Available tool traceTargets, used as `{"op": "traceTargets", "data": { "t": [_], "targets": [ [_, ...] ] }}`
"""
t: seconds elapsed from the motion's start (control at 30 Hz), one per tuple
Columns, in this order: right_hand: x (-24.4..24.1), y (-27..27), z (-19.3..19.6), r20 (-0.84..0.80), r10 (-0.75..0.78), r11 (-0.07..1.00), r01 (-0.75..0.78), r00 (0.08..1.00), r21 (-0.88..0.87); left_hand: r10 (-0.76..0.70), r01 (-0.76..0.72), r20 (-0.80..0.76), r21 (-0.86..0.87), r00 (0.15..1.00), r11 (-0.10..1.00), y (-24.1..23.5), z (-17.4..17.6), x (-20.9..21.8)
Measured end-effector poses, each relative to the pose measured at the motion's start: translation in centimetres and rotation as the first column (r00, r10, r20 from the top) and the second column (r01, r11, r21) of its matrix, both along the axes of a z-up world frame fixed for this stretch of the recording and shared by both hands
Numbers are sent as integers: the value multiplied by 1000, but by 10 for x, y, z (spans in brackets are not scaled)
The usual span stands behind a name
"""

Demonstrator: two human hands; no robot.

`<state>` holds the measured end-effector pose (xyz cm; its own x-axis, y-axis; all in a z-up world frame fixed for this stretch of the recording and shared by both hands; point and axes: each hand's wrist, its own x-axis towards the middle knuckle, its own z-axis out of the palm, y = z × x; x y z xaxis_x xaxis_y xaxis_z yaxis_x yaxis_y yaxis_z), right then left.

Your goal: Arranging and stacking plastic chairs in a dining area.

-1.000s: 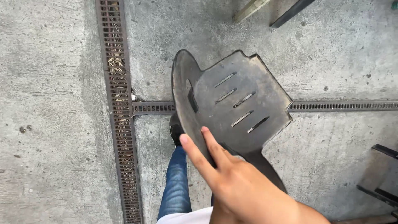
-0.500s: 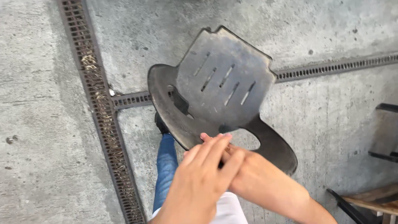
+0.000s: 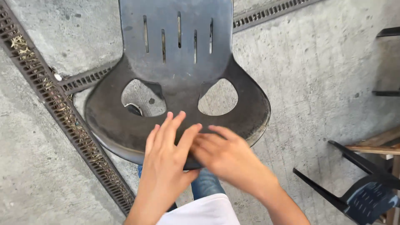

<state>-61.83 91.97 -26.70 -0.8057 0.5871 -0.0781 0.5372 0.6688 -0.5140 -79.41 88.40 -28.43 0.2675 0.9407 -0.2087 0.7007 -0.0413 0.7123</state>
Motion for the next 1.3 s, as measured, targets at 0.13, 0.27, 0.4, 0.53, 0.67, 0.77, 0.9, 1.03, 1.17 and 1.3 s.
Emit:
{"op": "traceTargets", "data": {
  "t": [0.13, 0.27, 0.4, 0.53, 0.67, 0.77, 0.9, 1.03, 1.17, 1.3],
  "targets": [
    [48, -39, -46, 97, -266, 962, 257, 959, 94, -51, 85, -220, 148, 974, 985, -36, -46, 41],
    [52, -48, -49, 70, -374, 921, 362, 925, 142, 17, 33, -310, 154, 951, 987, -48, -41, 69],
    [51, -50, -52, 23, -390, 912, 383, 920, 146, 58, 2, -330, 180, 942, 984, -56, -38, 94],
    [63, -55, -55, -39, -416, 897, 417, 908, 147, 59, -26, -232, 140, 971, 990, -64, -26, 96],
    [73, -74, -39, -49, -427, 903, 429, 903, 33, 101, -98, -32, 79, 994, 992, -81, 3, 93],
    [80, -104, -10, -57, -440, 898, 441, 896, -5, 152, -154, 28, 112, 988, 982, -96, 25, 98],
    [92, -135, 10, -73, -394, 919, 395, 916, -7, 200, -204, 36, 183, 979, 962, -134, 33, 117],
    [105, -167, 35, -79, -367, 929, 369, 927, 18, 298, -309, 84, 194, 951, 931, -181, 48, 139],
    [123, -205, 62, -89, -298, 953, 302, 951, 39, 408, -424, 142, 102, 902, 900, -237, 58, 160],
    [140, -234, 77, -75, -224, 974, 226, 972, 20, 459, -463, 154, -11, 875, 886, -283, 63, 182]
  ]
}}
